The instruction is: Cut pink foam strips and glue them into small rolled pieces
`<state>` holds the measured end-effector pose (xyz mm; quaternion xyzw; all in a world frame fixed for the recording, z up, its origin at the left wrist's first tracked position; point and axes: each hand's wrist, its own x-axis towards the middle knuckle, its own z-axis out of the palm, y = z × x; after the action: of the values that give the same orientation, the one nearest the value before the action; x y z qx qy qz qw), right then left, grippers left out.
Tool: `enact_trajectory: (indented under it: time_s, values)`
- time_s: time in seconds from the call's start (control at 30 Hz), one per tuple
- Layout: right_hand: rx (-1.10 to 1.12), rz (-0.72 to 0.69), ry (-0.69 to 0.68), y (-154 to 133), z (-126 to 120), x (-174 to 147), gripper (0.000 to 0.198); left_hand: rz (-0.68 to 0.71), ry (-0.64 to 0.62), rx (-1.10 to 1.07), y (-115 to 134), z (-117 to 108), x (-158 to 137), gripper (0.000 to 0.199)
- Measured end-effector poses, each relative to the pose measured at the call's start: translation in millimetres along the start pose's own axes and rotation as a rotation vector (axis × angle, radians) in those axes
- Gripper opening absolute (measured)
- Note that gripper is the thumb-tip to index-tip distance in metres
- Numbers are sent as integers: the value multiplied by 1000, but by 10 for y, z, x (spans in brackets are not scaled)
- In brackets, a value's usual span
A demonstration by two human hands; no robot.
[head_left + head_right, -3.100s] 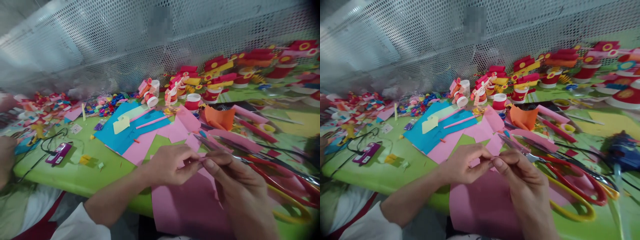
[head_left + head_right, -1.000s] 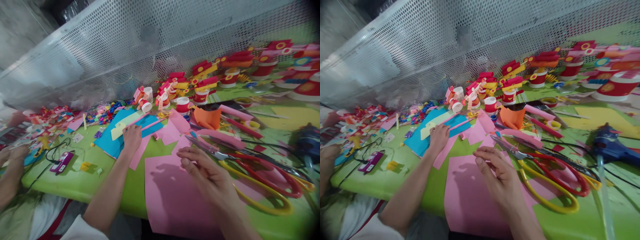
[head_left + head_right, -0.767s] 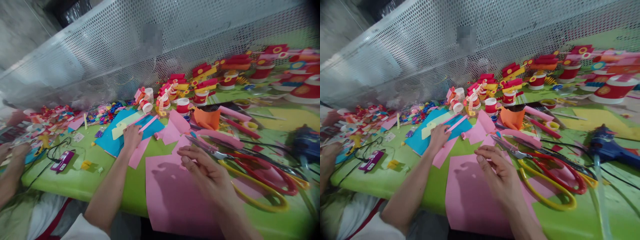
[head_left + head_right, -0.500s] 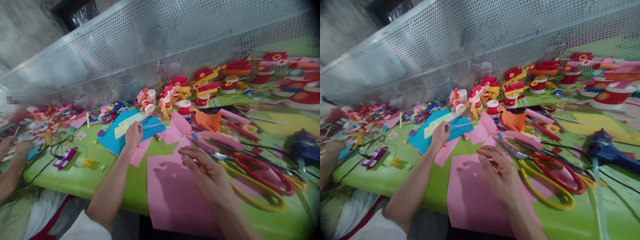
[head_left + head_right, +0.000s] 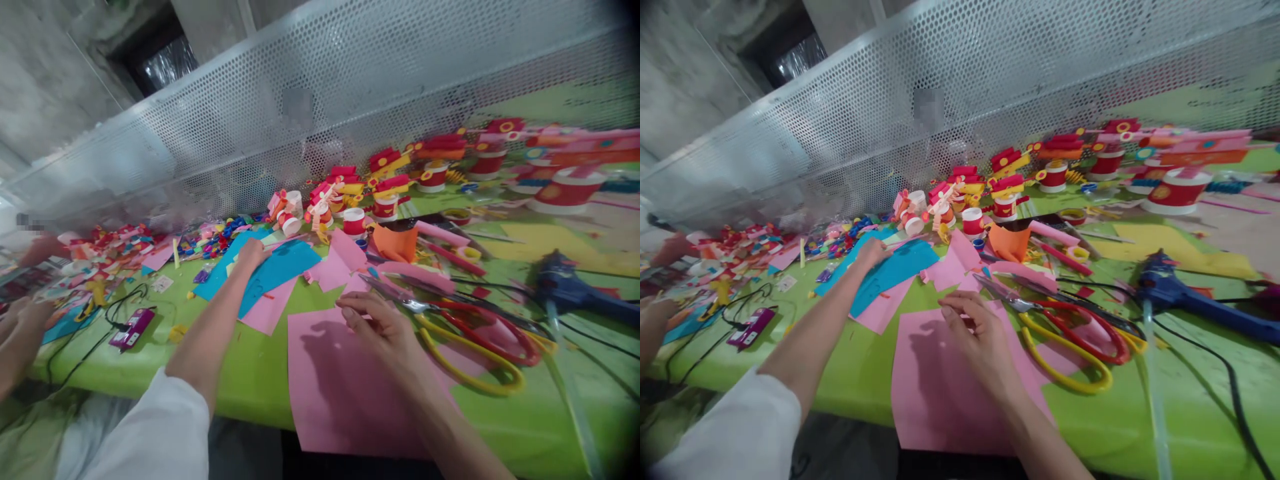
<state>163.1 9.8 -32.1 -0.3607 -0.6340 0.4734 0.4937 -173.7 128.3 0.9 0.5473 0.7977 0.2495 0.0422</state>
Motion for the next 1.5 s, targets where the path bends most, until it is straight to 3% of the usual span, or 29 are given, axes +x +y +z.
enact_trajectory:
  time_s: [0.2,0.3,0.4,0.47,0.57,0.67,0.77,0.87,0.97,1.2,1.33,1.43,1.5]
  values:
    - [-7,8,0,-83,7,-15,21,-103,-92,-134,140,-189,41,40]
    - [-14,-11,-2,-99,17,-10,22,-115,-36,-289,225,-447,-18,40]
    - [-27,-18,-9,-102,27,-7,23,-104,96,-508,386,-690,-185,29]
    - [-25,0,-8,-111,30,-12,25,-89,164,-671,548,-759,-417,27]
    - [-13,37,13,-145,23,-32,31,-90,146,-900,830,-663,-968,34]
    - [31,80,3,-192,15,-61,43,-211,9,-1503,1075,-430,-1574,33]
    - [57,71,-84,-231,34,-104,50,-213,173,-1690,1222,-227,-1981,32]
    - [-60,19,-109,-265,75,-157,47,-281,229,-1740,1271,-101,-2159,31]
    - [-129,-6,-53,-287,98,-197,25,-345,207,-1773,1278,-31,-2255,26]
    - [-35,44,-53,-228,16,-228,26,-342,37,-1814,1328,13,-2549,32]
    - [-33,14,-65,-233,-32,-219,25,-319,-115,-1673,1316,159,-2677,28]
    - [-47,-1,-74,-213,-30,-172,20,-239,-26,-1490,1288,344,-2680,25]
    - [-34,5,-68,-164,-15,-128,19,-263,9,-1464,1257,450,-2644,21]
